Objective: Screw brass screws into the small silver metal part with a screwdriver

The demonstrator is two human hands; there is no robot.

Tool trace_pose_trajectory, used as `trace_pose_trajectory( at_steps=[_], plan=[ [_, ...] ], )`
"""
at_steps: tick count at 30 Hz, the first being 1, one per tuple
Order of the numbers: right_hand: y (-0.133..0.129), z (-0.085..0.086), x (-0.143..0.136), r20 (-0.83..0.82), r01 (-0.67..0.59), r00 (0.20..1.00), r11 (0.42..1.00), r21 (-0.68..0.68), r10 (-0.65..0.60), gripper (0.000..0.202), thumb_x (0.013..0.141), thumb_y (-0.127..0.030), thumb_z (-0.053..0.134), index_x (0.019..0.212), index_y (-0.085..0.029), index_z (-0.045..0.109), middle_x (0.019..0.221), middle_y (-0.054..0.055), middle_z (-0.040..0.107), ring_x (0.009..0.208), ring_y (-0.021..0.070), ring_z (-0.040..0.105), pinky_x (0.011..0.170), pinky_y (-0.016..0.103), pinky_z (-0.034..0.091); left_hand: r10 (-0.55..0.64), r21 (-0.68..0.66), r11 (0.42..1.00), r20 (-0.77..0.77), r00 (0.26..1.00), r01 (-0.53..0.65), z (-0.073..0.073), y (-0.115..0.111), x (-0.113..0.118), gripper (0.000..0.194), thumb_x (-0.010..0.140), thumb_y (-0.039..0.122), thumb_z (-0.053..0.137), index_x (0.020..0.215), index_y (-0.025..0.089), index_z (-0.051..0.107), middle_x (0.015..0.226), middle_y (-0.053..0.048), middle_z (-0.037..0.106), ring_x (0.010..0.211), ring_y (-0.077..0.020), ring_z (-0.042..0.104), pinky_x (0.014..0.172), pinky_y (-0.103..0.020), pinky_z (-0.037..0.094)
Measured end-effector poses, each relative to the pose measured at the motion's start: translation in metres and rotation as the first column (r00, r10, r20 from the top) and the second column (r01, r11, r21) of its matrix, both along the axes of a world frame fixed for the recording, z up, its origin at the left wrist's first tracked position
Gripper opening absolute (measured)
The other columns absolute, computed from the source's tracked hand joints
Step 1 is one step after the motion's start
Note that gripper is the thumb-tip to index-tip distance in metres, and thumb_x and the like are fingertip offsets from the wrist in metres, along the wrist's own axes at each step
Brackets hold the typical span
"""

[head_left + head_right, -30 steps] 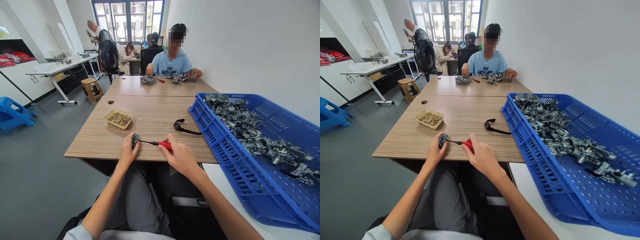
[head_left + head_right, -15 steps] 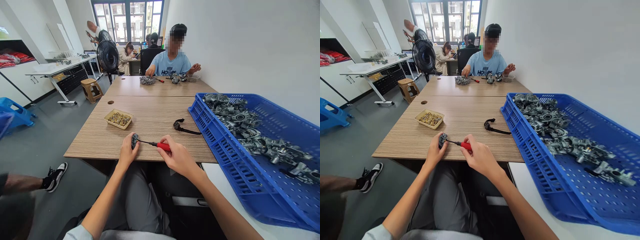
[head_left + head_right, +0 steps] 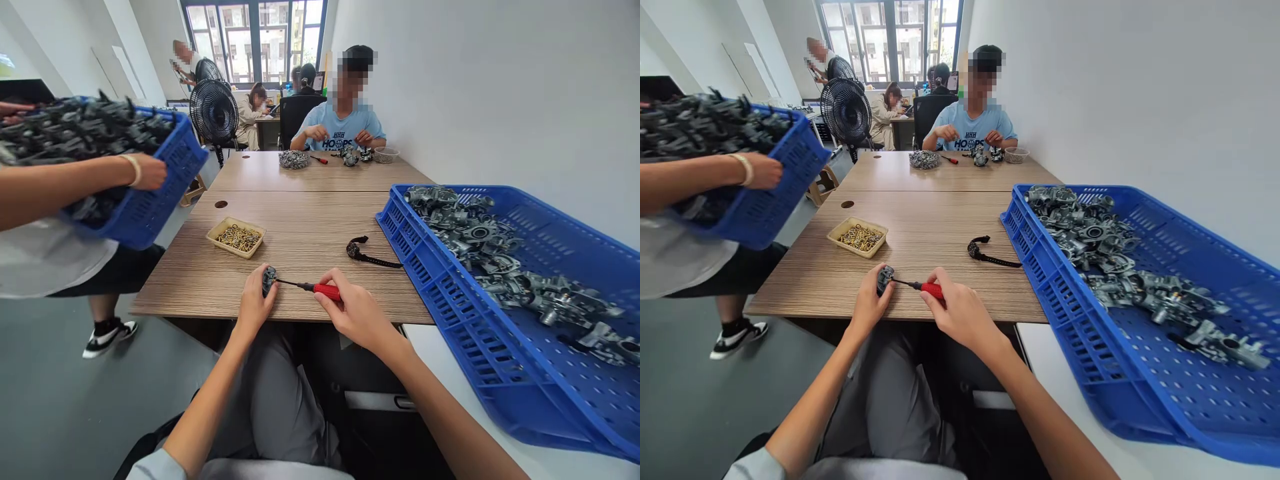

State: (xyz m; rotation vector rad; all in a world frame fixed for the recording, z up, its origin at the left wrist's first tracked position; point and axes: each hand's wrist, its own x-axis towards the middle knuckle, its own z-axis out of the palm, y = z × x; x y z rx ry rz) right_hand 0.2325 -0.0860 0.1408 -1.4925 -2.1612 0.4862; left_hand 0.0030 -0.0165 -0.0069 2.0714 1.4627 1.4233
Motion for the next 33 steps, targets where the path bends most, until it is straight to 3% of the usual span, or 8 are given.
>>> trace_pose_trajectory(
  at_steps=[3,8,14,20,26,33],
  plan=[
    [-0.0002,0.0004,-0.0004,-0.005,0.007,1.0,1.0,-0.005,-0.007,0.011,0.102,-0.036,0.052,0.104,-0.026,0.05,0.083,0.001,0.072,0.068,0.0216,0.067,0.064,0.029,0.038,0.001,-0.004,1.0,-0.002,1.0,-0.001,-0.0005,0.0,-0.0004,0.045,0.1,0.029,0.058,0.143,0.021,0.048,0.136,-0.016,0.063,0.13,-0.0297,0.059,0.112,-0.05,0.048],
    [-0.0004,-0.0019,-0.0001,0.01,-0.044,0.999,0.999,0.028,0.043,0.013,0.1,-0.033,0.056,0.109,-0.026,0.048,0.091,0.002,0.073,0.07,0.0207,0.068,0.066,0.029,0.039,0.003,0.009,1.0,-0.012,1.0,-0.003,-0.0018,0.0012,-0.001,0.045,0.1,0.028,0.057,0.143,0.021,0.048,0.135,-0.016,0.063,0.13,-0.0293,0.059,0.111,-0.05,0.048],
    [0.0009,-0.0032,0.0002,-0.001,0.042,0.999,0.999,-0.012,-0.042,0.013,0.103,-0.038,0.051,0.104,-0.026,0.048,0.085,0.003,0.073,0.074,0.0245,0.069,0.067,0.03,0.04,0.021,0.011,1.0,-0.012,1.0,-0.021,-0.0039,0.0012,-0.001,0.045,0.1,0.03,0.057,0.143,0.019,0.049,0.136,-0.017,0.063,0.129,-0.03,0.06,0.111,-0.05,0.049],
    [-0.0002,-0.0036,0.0014,0.002,-0.04,0.999,0.999,0.029,0.04,0.014,0.101,-0.033,0.055,0.11,-0.026,0.047,0.094,0.003,0.074,0.077,0.023,0.069,0.069,0.03,0.043,0.022,0.017,1.0,-0.018,1.0,-0.021,-0.0046,0.0017,-0.0003,0.045,0.1,0.031,0.057,0.143,0.02,0.049,0.135,-0.016,0.064,0.128,-0.0292,0.06,0.11,-0.049,0.049],
    [0.0018,-0.0041,0.0018,-0.01,0.036,0.999,0.999,-0.008,-0.036,0.012,0.102,-0.037,0.052,0.105,-0.026,0.047,0.083,0.001,0.072,0.072,0.024,0.069,0.067,0.03,0.041,0.012,0.017,1.0,-0.013,1.0,-0.011,-0.0035,0.0018,-0.0002,0.044,0.101,0.032,0.056,0.143,0.02,0.049,0.135,-0.016,0.064,0.127,-0.0291,0.061,0.11,-0.05,0.049],
    [-0.0007,-0.0021,0.0019,0.019,-0.021,1.0,1.0,0.008,0.021,0.017,0.101,-0.033,0.054,0.113,-0.025,0.046,0.096,0.004,0.073,0.077,0.0234,0.07,0.068,0.03,0.042,0.007,0.005,1.0,-0.011,1.0,-0.007,-0.0053,0.0021,0.0002,0.044,0.101,0.032,0.056,0.143,0.019,0.049,0.137,-0.017,0.063,0.128,-0.0299,0.06,0.111,-0.051,0.048]
  ],
)
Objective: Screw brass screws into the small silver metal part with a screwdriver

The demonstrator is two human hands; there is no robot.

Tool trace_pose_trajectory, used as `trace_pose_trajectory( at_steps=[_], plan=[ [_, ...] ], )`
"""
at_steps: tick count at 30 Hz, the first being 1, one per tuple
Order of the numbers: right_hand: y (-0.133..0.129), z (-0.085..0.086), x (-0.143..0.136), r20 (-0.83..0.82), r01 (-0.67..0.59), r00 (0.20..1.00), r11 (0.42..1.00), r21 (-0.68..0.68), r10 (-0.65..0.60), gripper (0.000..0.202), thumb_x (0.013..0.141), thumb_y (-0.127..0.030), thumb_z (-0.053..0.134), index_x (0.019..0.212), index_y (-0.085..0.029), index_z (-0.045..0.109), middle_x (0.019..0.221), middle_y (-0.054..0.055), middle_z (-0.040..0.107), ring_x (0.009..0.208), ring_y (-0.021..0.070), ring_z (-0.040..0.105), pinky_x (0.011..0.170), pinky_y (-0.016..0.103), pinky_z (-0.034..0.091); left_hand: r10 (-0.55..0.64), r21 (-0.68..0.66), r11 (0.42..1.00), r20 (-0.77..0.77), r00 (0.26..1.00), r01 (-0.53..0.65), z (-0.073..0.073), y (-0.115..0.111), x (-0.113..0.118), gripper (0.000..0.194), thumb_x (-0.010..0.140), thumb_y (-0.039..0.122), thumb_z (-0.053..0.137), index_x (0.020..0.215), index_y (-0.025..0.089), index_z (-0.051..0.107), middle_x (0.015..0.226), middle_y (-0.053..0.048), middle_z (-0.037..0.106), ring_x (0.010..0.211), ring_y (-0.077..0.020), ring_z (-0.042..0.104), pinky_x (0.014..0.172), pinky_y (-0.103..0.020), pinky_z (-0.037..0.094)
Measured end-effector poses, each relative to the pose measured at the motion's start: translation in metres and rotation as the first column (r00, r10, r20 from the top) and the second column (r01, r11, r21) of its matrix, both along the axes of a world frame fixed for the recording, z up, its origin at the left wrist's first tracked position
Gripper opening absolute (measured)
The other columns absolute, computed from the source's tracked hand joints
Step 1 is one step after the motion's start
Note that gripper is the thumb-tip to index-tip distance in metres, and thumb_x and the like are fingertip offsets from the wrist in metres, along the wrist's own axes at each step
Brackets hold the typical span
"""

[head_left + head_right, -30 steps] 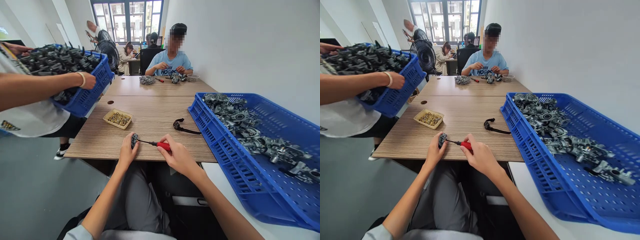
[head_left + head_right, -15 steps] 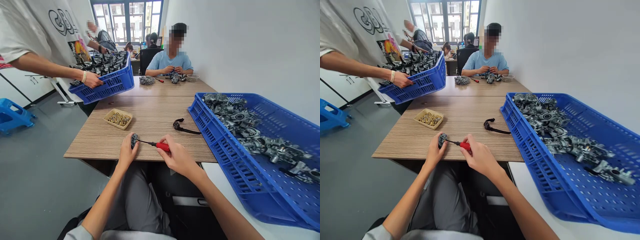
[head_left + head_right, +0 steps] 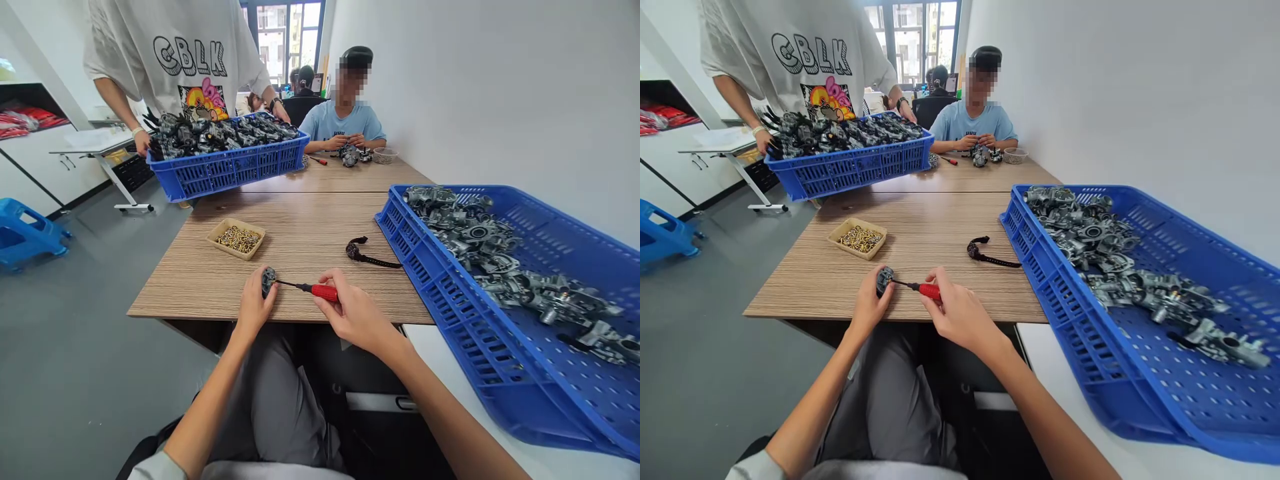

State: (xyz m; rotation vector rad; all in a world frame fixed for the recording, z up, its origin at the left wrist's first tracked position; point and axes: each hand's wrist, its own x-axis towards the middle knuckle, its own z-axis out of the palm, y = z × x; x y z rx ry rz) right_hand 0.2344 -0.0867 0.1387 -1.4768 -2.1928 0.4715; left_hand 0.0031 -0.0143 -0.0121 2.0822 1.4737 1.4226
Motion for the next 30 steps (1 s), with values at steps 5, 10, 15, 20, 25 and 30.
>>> trace_pose_trajectory(
  at_steps=[5,10,15,20,25,30],
  plan=[
    [0.0006,-0.0011,0.0024,-0.017,0.016,1.0,1.0,-0.014,-0.016,0.013,0.103,-0.033,0.052,0.111,-0.025,0.045,0.101,0.005,0.073,0.084,0.0251,0.071,0.072,0.031,0.043,0.007,0.001,1.0,-0.01,1.0,-0.007,-0.0007,0.0,0.0009,0.045,0.1,0.032,0.057,0.143,0.02,0.049,0.136,-0.017,0.063,0.128,-0.0296,0.061,0.111,-0.05,0.049],
    [0.0009,-0.0006,0.003,-0.019,0.012,1.0,1.0,-0.021,-0.013,0.014,0.102,-0.032,0.053,0.11,-0.025,0.044,0.095,0.004,0.072,0.078,0.0235,0.07,0.069,0.03,0.041,0.007,0.011,1.0,-0.021,1.0,-0.006,-0.0013,0.0,0.0012,0.045,0.101,0.031,0.057,0.143,0.019,0.049,0.135,-0.017,0.064,0.128,-0.0296,0.061,0.111,-0.05,0.049],
    [0.0004,-0.0009,0.0033,-0.001,-0.01,1.0,1.0,-0.02,0.01,0.014,0.102,-0.032,0.053,0.111,-0.025,0.044,0.097,0.004,0.073,0.08,0.0236,0.07,0.07,0.03,0.042,0.008,0.02,1.0,-0.021,1.0,-0.008,-0.0011,0.0002,0.001,0.045,0.101,0.031,0.057,0.143,0.019,0.048,0.135,-0.017,0.064,0.128,-0.0295,0.061,0.111,-0.05,0.049],
    [0.0034,-0.0042,0.0033,0.014,0.075,0.997,0.997,0.001,-0.075,0.014,0.104,-0.037,0.052,0.109,-0.025,0.045,0.096,0.005,0.074,0.082,0.0267,0.071,0.07,0.031,0.042,0.015,0.011,1.0,-0.019,1.0,-0.015,-0.0011,0.0003,0.0009,0.044,0.101,0.031,0.057,0.143,0.019,0.049,0.135,-0.016,0.064,0.128,-0.0297,0.061,0.111,-0.05,0.049],
    [0.0026,-0.004,0.0032,0.006,0.046,0.999,0.999,0.003,-0.046,0.015,0.103,-0.036,0.053,0.112,-0.025,0.045,0.098,0.005,0.074,0.082,0.0257,0.071,0.07,0.031,0.042,0.011,0.021,1.0,-0.018,1.0,-0.01,-0.0005,-0.0002,0.001,0.045,0.101,0.031,0.057,0.143,0.018,0.049,0.136,-0.017,0.063,0.127,-0.0305,0.061,0.11,-0.051,0.049],
    [0.0016,-0.0036,0.0021,-0.009,0.03,1.0,1.0,0.008,-0.03,0.013,0.103,-0.032,0.052,0.112,-0.026,0.045,0.101,0.005,0.074,0.086,0.0252,0.072,0.072,0.03,0.044,0.013,0.017,1.0,-0.012,1.0,-0.013,-0.0004,-0.0001,0.0007,0.044,0.101,0.031,0.057,0.142,0.019,0.049,0.135,-0.017,0.064,0.126,-0.03,0.061,0.11,-0.051,0.049]
  ],
)
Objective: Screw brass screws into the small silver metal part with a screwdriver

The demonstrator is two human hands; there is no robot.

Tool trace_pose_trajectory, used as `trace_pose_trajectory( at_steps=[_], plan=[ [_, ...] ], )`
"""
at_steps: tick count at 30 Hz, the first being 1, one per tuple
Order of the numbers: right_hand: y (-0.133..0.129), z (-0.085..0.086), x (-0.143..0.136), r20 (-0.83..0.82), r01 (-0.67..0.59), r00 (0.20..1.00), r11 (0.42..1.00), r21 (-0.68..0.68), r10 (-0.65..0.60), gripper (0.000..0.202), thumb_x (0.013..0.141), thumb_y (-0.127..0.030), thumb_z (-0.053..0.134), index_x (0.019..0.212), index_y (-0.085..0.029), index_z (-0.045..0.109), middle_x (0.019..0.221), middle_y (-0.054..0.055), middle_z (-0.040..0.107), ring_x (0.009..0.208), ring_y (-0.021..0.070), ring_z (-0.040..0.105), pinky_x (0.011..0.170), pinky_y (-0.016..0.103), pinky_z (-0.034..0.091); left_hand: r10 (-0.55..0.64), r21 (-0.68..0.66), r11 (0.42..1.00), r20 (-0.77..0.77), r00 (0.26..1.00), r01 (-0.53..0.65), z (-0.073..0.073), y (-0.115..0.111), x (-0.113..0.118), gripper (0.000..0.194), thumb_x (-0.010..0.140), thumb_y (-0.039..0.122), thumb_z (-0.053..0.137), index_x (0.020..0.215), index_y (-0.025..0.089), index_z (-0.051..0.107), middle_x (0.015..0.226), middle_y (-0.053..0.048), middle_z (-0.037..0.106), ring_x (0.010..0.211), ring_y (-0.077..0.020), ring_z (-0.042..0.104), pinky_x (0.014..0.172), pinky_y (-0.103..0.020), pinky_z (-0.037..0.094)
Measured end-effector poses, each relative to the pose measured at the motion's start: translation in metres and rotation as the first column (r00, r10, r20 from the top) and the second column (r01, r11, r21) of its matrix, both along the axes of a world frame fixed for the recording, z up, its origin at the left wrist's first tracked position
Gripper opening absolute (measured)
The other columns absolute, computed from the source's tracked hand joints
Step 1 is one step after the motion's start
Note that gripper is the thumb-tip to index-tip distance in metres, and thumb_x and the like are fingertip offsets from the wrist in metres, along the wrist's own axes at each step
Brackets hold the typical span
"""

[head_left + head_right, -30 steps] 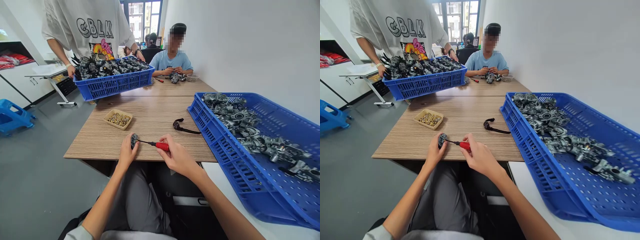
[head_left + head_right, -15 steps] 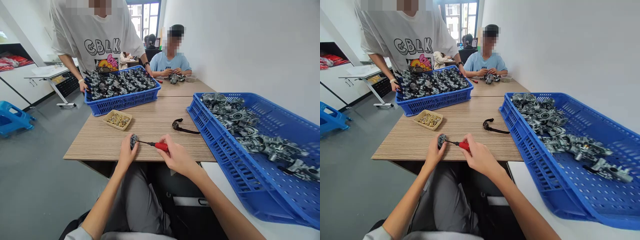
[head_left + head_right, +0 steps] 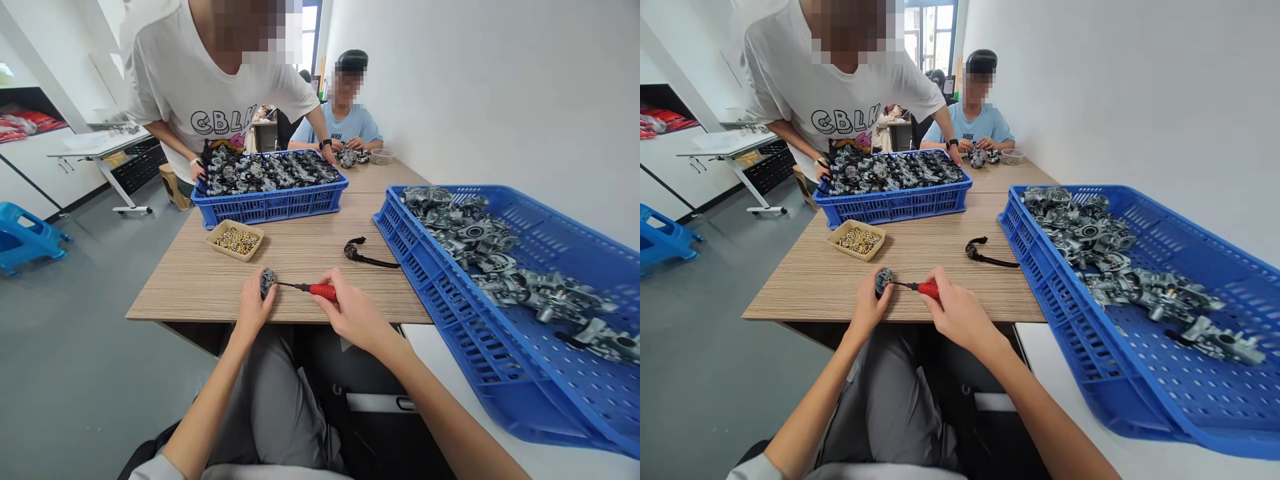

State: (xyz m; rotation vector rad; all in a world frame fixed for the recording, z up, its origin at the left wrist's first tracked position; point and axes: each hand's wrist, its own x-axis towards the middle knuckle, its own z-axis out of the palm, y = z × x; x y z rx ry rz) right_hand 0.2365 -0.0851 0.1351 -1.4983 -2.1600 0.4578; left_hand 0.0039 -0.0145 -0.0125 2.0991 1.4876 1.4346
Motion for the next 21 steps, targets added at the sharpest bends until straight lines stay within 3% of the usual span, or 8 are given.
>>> trace_pose_trajectory(
  at_steps=[4,10,16,21],
  plan=[
    [0.0018,-0.0002,-0.0006,0.024,0.076,0.997,0.997,-0.008,-0.075,0.013,0.103,-0.036,0.051,0.108,-0.025,0.045,0.094,0.005,0.073,0.081,0.0266,0.071,0.071,0.031,0.042,-0.003,0.009,1.0,-0.003,1.0,0.003,-0.0018,0.0007,-0.0006,0.044,0.101,0.031,0.057,0.142,0.018,0.049,0.136,-0.017,0.064,0.127,-0.0303,0.06,0.11,-0.051,0.049],
    [-0.0004,0.0019,-0.0018,0.021,0.006,1.0,1.0,-0.016,-0.006,0.015,0.102,-0.032,0.052,0.112,-0.026,0.042,0.096,0.003,0.072,0.079,0.024,0.069,0.069,0.03,0.041,-0.004,0.014,1.0,-0.008,1.0,0.005,-0.0018,0.0007,-0.0024,0.044,0.101,0.03,0.057,0.143,0.018,0.049,0.136,-0.017,0.064,0.127,-0.03,0.061,0.111,-0.051,0.049],
    [0.0008,0.0018,-0.0029,0.085,0.101,0.991,0.995,-0.011,-0.1,0.015,0.104,-0.038,0.049,0.108,-0.025,0.042,0.089,0.003,0.072,0.079,0.027,0.069,0.069,0.031,0.04,-0.008,-0.001,1.0,0.004,1.0,0.008,0.0008,-0.0009,-0.0032,0.045,0.1,0.03,0.057,0.143,0.018,0.048,0.137,-0.017,0.063,0.129,-0.0304,0.059,0.111,-0.05,0.049],
    [-0.0005,0.0019,-0.0002,0.039,0.016,0.999,1.0,-0.019,-0.015,0.014,0.104,-0.033,0.051,0.113,-0.026,0.043,0.101,0.004,0.074,0.085,0.0252,0.071,0.072,0.03,0.042,-0.007,-0.006,1.0,0.012,1.0,0.007,0.0003,-0.0013,-0.0014,0.046,0.1,0.031,0.057,0.144,0.019,0.048,0.137,-0.016,0.062,0.129,-0.0303,0.059,0.112,-0.051,0.048]
  ],
)
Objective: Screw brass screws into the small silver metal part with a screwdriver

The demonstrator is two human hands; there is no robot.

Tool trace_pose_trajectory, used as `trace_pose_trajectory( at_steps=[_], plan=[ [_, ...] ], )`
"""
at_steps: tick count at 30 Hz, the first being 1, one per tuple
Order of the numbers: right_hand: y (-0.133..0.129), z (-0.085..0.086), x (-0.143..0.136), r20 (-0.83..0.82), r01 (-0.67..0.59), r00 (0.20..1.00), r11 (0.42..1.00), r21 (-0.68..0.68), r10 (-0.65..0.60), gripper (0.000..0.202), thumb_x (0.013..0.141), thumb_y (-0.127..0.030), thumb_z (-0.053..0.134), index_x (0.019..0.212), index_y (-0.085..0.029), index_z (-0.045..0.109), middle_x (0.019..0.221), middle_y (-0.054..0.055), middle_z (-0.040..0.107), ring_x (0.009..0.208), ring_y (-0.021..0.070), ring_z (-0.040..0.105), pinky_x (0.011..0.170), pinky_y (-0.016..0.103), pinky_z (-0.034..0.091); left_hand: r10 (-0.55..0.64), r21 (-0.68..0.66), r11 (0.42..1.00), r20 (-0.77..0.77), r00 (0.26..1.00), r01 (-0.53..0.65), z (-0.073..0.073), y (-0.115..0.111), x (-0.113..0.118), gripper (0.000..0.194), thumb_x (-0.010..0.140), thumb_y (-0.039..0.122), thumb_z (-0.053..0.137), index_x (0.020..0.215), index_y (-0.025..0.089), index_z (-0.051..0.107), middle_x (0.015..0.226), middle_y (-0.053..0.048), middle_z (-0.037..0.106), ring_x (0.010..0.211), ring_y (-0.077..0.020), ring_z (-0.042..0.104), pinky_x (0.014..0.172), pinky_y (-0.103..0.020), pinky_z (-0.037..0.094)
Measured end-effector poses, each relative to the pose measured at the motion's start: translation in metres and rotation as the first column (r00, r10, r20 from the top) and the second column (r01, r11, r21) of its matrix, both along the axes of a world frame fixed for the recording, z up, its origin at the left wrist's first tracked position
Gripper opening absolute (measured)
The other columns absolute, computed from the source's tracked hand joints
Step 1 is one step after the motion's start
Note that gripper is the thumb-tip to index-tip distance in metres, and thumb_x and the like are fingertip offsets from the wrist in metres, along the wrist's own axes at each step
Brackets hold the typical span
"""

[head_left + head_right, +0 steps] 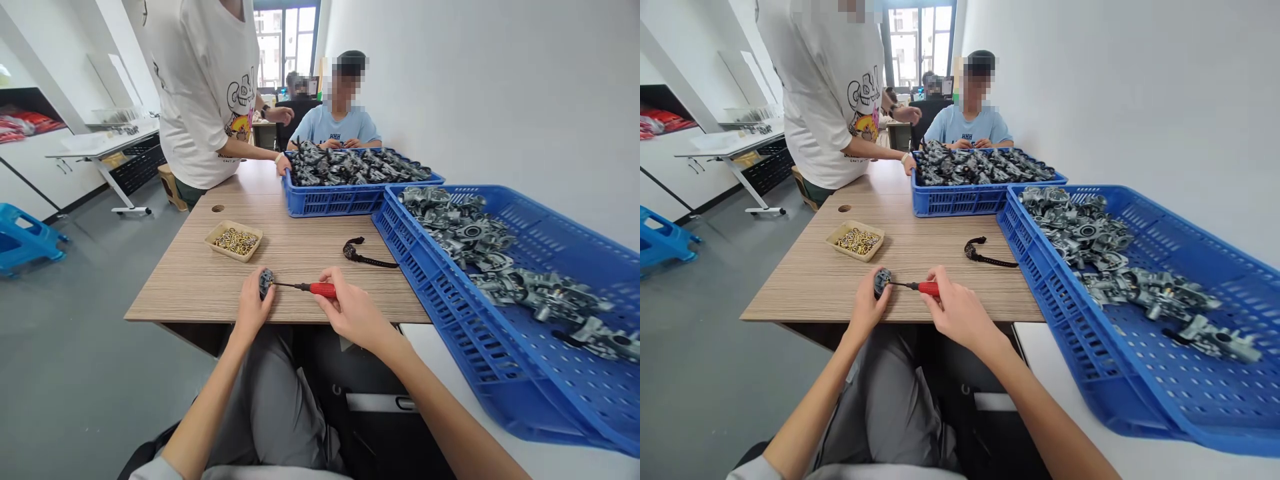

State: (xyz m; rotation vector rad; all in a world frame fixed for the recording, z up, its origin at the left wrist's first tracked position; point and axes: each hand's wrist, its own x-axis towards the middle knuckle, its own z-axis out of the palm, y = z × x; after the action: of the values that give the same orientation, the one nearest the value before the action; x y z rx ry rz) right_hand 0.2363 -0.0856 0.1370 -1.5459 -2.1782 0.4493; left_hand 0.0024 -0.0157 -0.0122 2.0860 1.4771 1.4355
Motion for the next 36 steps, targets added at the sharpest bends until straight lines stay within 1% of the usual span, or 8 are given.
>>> trace_pose_trajectory(
  at_steps=[3,8,15,20,22,27,33,36],
  plan=[
    [-0.0006,0.0008,-0.0006,0.002,0.0,1.0,1.0,0.009,0.0,0.013,0.104,-0.032,0.051,0.112,-0.026,0.044,0.102,0.004,0.075,0.086,0.0248,0.072,0.072,0.029,0.041,-0.003,-0.004,1.0,-0.004,1.0,0.003,0.0003,0.0,0.0003,0.045,0.101,0.031,0.056,0.143,0.019,0.048,0.136,-0.017,0.063,0.128,-0.0301,0.059,0.111,-0.051,0.048],
    [0.0023,0.0024,-0.0031,0.138,0.14,0.98,0.99,0.021,-0.142,0.02,0.105,-0.043,0.049,0.105,-0.024,0.047,0.082,0.004,0.072,0.075,0.0271,0.071,0.064,0.029,0.035,0.002,-0.003,1.0,-0.009,1.0,-0.002,-0.0004,0.0002,0.0004,0.045,0.101,0.031,0.056,0.144,0.019,0.048,0.137,-0.016,0.062,0.129,-0.0298,0.059,0.112,-0.05,0.048],
    [-0.0005,0.0026,-0.0017,-0.013,-0.026,1.0,1.0,0.008,0.026,0.016,0.103,-0.032,0.053,0.114,-0.025,0.044,0.098,0.004,0.076,0.084,0.0247,0.073,0.069,0.029,0.041,0.008,0.004,1.0,-0.02,1.0,-0.008,-0.0038,0.0016,-0.0004,0.047,0.1,0.03,0.057,0.145,0.019,0.047,0.137,-0.017,0.062,0.129,-0.0302,0.059,0.112,-0.051,0.048],
    [0.001,0.002,-0.0031,0.125,0.118,0.985,0.993,0.026,-0.12,0.018,0.105,-0.041,0.05,0.105,-0.024,0.047,0.085,0.005,0.074,0.077,0.028,0.072,0.065,0.031,0.036,0.007,0.001,1.0,-0.012,1.0,-0.007,-0.0014,0.0013,0.0003,0.046,0.1,0.031,0.057,0.144,0.018,0.048,0.137,-0.017,0.062,0.129,-0.0299,0.059,0.112,-0.051,0.048],
    [0.0011,0.0026,-0.0031,0.105,0.099,0.989,0.995,0.022,-0.101,0.018,0.105,-0.042,0.05,0.104,-0.024,0.047,0.087,0.004,0.074,0.076,0.0269,0.071,0.065,0.03,0.036,0.003,-0.006,1.0,-0.011,1.0,-0.003,0.0002,0.0009,0.0006,0.046,0.101,0.032,0.057,0.143,0.018,0.048,0.136,-0.017,0.063,0.128,-0.03,0.059,0.111,-0.051,0.048],
    [-0.0013,0.0032,-0.0027,-0.016,-0.045,0.999,0.999,0.008,0.046,0.016,0.102,-0.031,0.053,0.114,-0.025,0.045,0.096,0.002,0.074,0.078,0.0223,0.071,0.068,0.029,0.04,-0.003,-0.003,1.0,-0.009,1.0,0.003,0.0018,0.0004,0.0006,0.045,0.101,0.031,0.057,0.142,0.018,0.048,0.135,-0.017,0.063,0.128,-0.0295,0.059,0.111,-0.05,0.048],
    [0.0009,0.0009,-0.0033,0.067,0.093,0.993,0.995,0.019,-0.094,0.016,0.104,-0.04,0.051,0.105,-0.025,0.047,0.089,0.004,0.075,0.079,0.0269,0.072,0.067,0.03,0.038,0.004,-0.004,1.0,-0.012,1.0,-0.004,0.0006,0.0003,0.0006,0.045,0.1,0.031,0.057,0.143,0.019,0.047,0.136,-0.017,0.062,0.129,-0.0298,0.059,0.111,-0.05,0.048],
    [0.0004,0.0011,-0.0033,0.04,0.047,0.998,0.999,0.021,-0.048,0.015,0.103,-0.039,0.053,0.108,-0.026,0.048,0.091,0.003,0.075,0.08,0.026,0.073,0.067,0.03,0.039,0.004,-0.001,1.0,-0.008,1.0,-0.004,0.0007,0.0001,0.0009,0.045,0.1,0.031,0.057,0.143,0.018,0.048,0.135,-0.017,0.063,0.128,-0.0301,0.059,0.111,-0.05,0.048]
  ],
)
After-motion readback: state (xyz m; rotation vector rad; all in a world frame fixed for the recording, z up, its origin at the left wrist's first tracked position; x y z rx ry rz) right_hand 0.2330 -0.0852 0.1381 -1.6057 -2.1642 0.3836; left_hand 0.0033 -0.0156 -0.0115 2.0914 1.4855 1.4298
